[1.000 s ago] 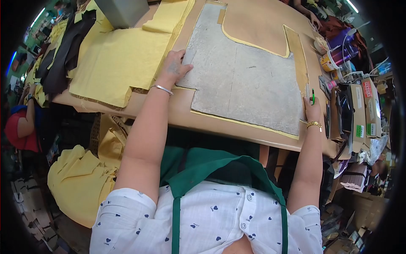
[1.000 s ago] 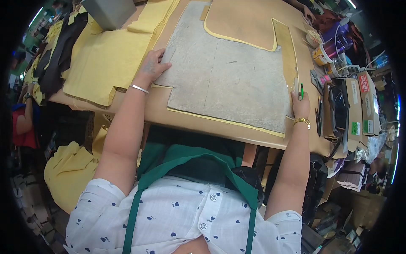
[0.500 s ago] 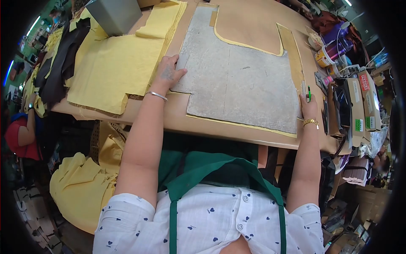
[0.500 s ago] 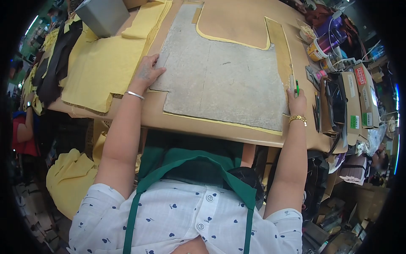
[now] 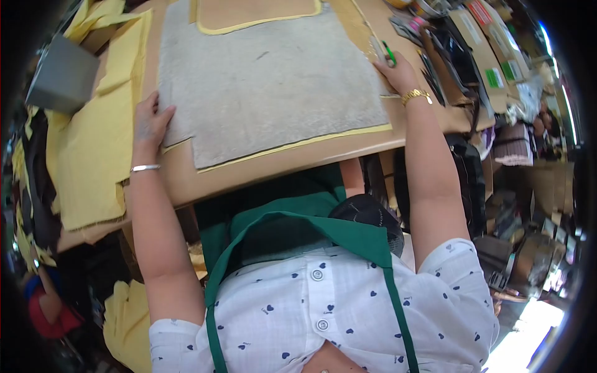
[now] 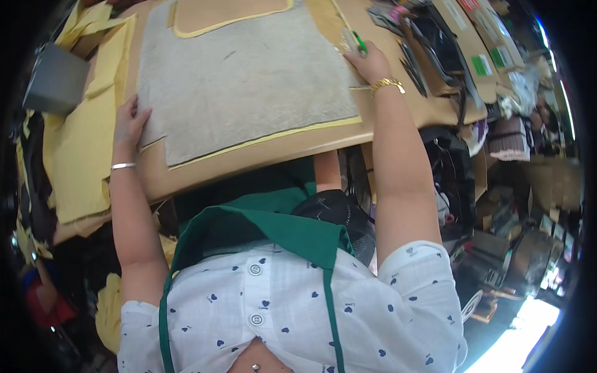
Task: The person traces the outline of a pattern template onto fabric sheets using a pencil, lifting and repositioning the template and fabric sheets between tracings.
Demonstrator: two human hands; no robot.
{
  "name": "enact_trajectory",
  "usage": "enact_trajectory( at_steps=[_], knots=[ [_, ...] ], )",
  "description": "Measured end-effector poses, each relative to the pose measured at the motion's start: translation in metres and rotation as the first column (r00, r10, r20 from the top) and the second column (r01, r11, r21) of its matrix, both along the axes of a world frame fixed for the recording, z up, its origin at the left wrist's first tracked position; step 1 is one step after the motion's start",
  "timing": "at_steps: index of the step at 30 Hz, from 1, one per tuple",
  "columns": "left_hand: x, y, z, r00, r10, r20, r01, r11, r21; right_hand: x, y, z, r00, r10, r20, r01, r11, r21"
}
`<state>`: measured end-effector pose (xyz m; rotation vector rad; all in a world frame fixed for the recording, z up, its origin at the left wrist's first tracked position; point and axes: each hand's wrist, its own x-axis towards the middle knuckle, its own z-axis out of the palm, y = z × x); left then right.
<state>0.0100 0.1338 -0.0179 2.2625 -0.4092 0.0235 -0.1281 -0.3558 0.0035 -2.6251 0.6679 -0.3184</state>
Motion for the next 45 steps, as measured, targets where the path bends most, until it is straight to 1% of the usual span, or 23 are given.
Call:
enact_trajectory(
  at_steps=[4,7,11,17,23,26,29,31,32,33,34,35,36,37,38,41,44,45],
  knots=[
    [-0.009,-0.008,0.011,0.994,0.075,-0.085,-0.072,0.997,0.037,0.002,-0.006,-0.003,1.000,-0.013,-0.025,0.013,1.000,0.015],
    [-0.023,-0.020,0.030,0.990,0.076,-0.122,-0.070,0.996,0.055,0.001,-0.005,-0.002,0.999,-0.014,-0.030,0.015,0.999,0.034],
    [-0.023,-0.021,0.030,0.986,0.075,-0.151,-0.074,0.997,0.014,0.001,-0.005,-0.002,0.999,-0.023,-0.030,0.023,1.000,0.011],
    [-0.024,-0.022,0.032,0.984,0.061,-0.169,-0.062,0.998,-0.003,0.000,-0.006,-0.002,0.999,-0.030,-0.041,0.032,0.998,0.061],
    [-0.022,-0.020,0.028,0.988,0.066,-0.142,-0.064,0.998,0.017,0.000,-0.004,0.000,0.998,-0.037,-0.044,0.039,0.998,0.045],
    [-0.013,-0.011,0.015,0.990,0.046,-0.130,-0.049,0.999,-0.020,0.000,-0.006,-0.001,0.998,-0.031,-0.054,0.034,0.998,0.049],
    [-0.018,-0.016,0.019,0.995,0.081,-0.050,-0.080,0.997,0.020,-0.001,-0.006,-0.001,0.999,-0.023,-0.023,0.024,0.997,0.069],
    [-0.006,-0.012,0.008,0.998,-0.037,-0.049,0.041,0.995,0.088,-0.001,-0.009,-0.002,1.000,-0.016,-0.020,0.018,0.996,0.088],
    [0.001,-0.002,0.007,0.996,-0.070,-0.050,0.076,0.988,0.133,-0.002,-0.004,0.005,0.998,-0.034,-0.047,0.037,0.997,0.062],
    [-0.005,-0.007,0.013,0.997,-0.059,-0.041,0.063,0.991,0.116,-0.003,0.003,0.013,0.997,-0.038,-0.071,0.042,0.998,0.042],
    [-0.013,-0.012,0.021,1.000,-0.016,0.017,0.014,0.992,0.128,-0.003,0.004,0.012,0.998,-0.031,-0.059,0.034,0.998,0.055],
    [-0.010,-0.011,0.024,0.996,-0.023,-0.089,0.036,0.988,0.153,-0.003,0.009,0.017,0.998,-0.013,-0.060,0.016,0.999,0.047],
    [0.003,-0.002,-0.002,0.977,-0.004,0.215,-0.032,0.986,0.163,0.000,-0.004,0.004,1.000,0.009,0.002,-0.009,0.998,0.062],
    [-0.002,-0.004,-0.001,0.961,0.018,0.275,-0.053,0.991,0.120,0.001,-0.009,-0.003,1.000,0.011,0.025,-0.013,0.998,0.055],
    [-0.008,-0.008,0.013,0.993,0.030,0.110,-0.046,0.988,0.147,0.003,-0.015,-0.008,0.999,0.027,0.026,-0.028,0.997,0.070],
    [-0.005,-0.004,-0.007,0.972,0.128,0.196,-0.152,0.981,0.116,0.005,-0.029,-0.016,0.999,0.046,0.024,-0.049,0.993,0.106],
    [-0.005,-0.003,-0.001,0.993,0.094,0.068,-0.101,0.988,0.112,0.005,-0.031,-0.018,0.999,0.027,0.022,-0.030,0.986,0.165],
    [-0.007,-0.005,0.002,0.993,0.095,0.067,-0.104,0.984,0.144,0.005,-0.031,-0.018,1.000,0.016,0.021,-0.019,0.982,0.189]
  ],
)
